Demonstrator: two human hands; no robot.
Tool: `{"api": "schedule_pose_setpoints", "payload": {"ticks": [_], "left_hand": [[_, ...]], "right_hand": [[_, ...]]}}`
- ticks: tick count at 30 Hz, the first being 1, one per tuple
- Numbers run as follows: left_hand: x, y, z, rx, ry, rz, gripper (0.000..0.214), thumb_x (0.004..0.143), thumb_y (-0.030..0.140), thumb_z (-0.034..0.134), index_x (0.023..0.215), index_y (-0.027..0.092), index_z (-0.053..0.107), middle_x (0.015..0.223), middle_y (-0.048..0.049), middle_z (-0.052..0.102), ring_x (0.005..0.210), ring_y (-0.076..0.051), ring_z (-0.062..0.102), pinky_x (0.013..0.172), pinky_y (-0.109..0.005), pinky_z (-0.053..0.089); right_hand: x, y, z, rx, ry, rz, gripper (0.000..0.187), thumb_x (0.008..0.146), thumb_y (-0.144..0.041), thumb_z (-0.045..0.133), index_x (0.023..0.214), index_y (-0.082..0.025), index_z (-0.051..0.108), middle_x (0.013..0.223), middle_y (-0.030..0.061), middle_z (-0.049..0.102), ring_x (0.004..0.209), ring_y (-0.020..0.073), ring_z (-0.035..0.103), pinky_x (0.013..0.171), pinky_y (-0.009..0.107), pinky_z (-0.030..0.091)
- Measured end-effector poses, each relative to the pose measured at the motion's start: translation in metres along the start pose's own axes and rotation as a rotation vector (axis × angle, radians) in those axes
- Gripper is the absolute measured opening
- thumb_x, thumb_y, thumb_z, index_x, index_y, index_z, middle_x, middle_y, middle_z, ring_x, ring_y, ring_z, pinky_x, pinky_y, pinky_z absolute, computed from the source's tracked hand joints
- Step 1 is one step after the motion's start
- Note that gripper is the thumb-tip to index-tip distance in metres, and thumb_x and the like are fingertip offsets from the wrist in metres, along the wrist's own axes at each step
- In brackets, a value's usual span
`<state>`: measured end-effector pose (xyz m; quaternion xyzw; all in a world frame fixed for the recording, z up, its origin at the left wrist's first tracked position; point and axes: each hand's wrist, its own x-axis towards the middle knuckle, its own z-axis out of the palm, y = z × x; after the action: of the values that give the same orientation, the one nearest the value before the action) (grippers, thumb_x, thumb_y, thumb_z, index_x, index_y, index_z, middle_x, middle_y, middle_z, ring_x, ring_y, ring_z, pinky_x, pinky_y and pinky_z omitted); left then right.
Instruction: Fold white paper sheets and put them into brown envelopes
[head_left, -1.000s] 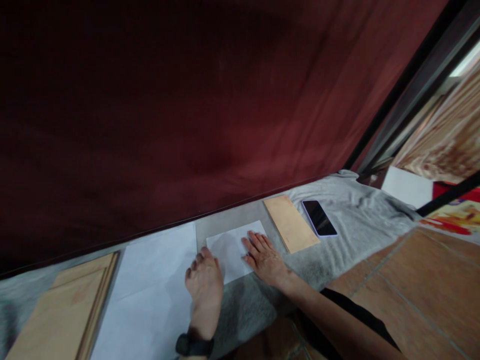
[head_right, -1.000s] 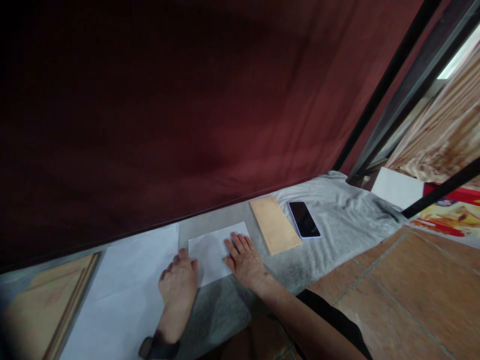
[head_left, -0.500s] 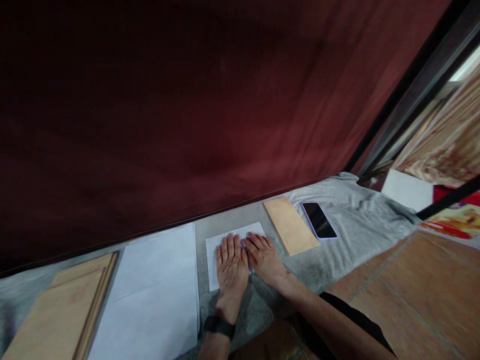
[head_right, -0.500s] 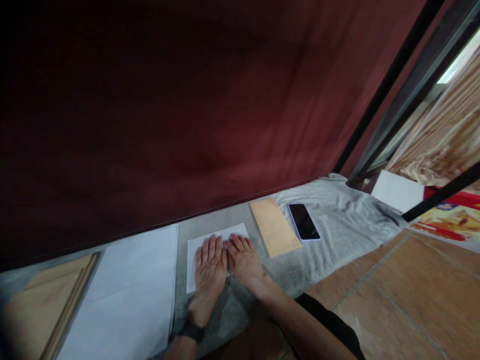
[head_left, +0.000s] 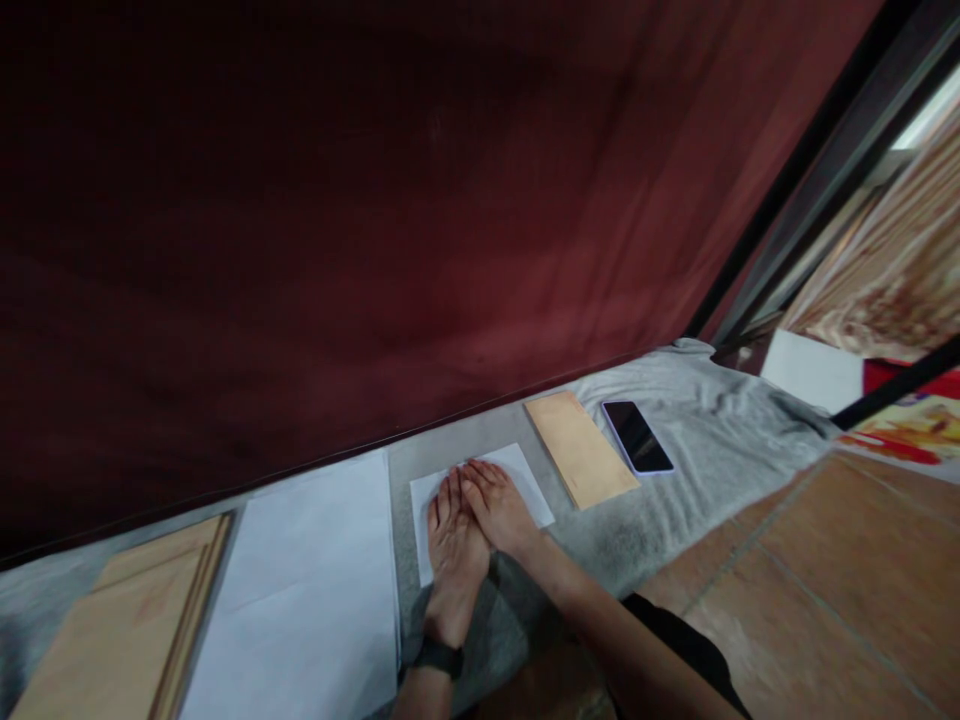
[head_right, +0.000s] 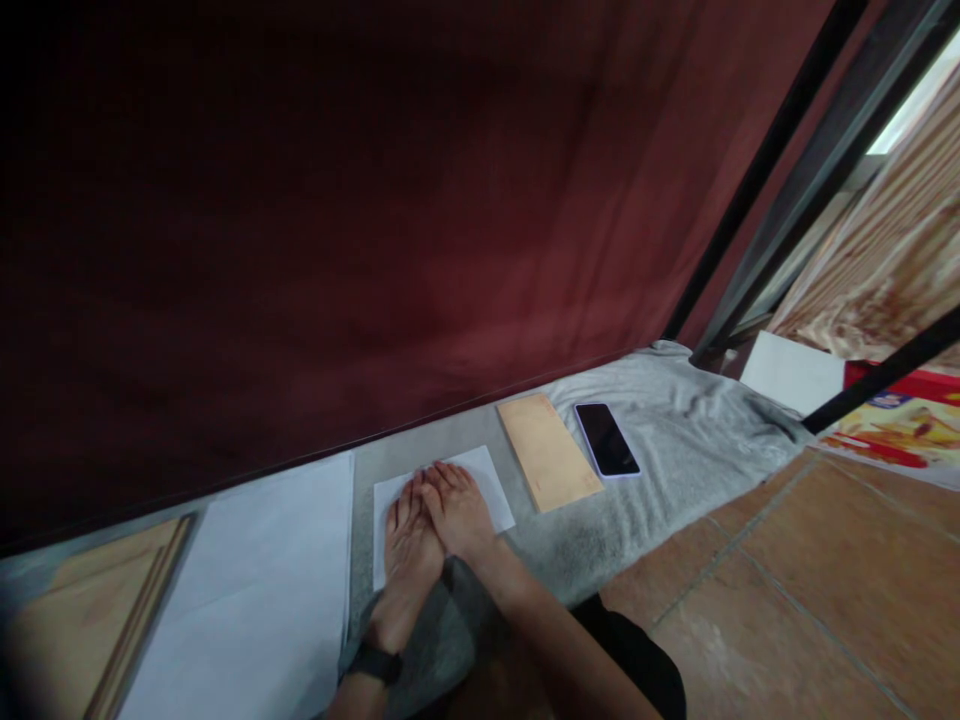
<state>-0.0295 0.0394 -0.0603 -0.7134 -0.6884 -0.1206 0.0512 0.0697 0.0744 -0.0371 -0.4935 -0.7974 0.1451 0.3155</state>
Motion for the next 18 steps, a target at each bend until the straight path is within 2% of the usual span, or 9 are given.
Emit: {"api": "schedule_pose_setpoints", "payload": {"ticks": [6,12,18], "left_hand": [[0.002,-0.001,-0.007,0.008,0.036,-0.045,0.056,0.095,0.016,0.030,0.149,0.007,0.044,0.157,-0.0184,0.041,0.149,-0.029,0.033,0.120,-0.052,0.030],[0.004,-0.007,-0.010,-0.019,0.110,-0.151,0.058,0.096,0.025,0.032,0.148,-0.001,0.041,0.154,-0.0236,0.043,0.148,-0.031,0.035,0.121,-0.051,0.028],[0.001,-0.016,-0.014,0.023,0.101,-0.158,0.060,0.097,0.025,0.031,0.147,-0.005,0.040,0.154,-0.0260,0.041,0.148,-0.032,0.033,0.122,-0.048,0.027]], "right_hand": [[-0.006,0.008,-0.006,-0.232,-0.042,0.000,0.043,0.107,-0.032,0.036,0.141,-0.016,0.057,0.149,0.0106,0.054,0.140,0.0216,0.046,0.119,0.043,0.034],[-0.017,0.023,-0.001,-0.393,0.030,0.035,0.053,0.105,-0.040,0.040,0.148,-0.010,0.048,0.154,0.0164,0.045,0.144,0.0275,0.040,0.118,0.045,0.031],[-0.023,0.037,-0.008,-0.467,0.049,0.106,0.059,0.105,-0.042,0.039,0.150,-0.005,0.042,0.156,0.0177,0.041,0.145,0.0290,0.038,0.119,0.044,0.030]]}}
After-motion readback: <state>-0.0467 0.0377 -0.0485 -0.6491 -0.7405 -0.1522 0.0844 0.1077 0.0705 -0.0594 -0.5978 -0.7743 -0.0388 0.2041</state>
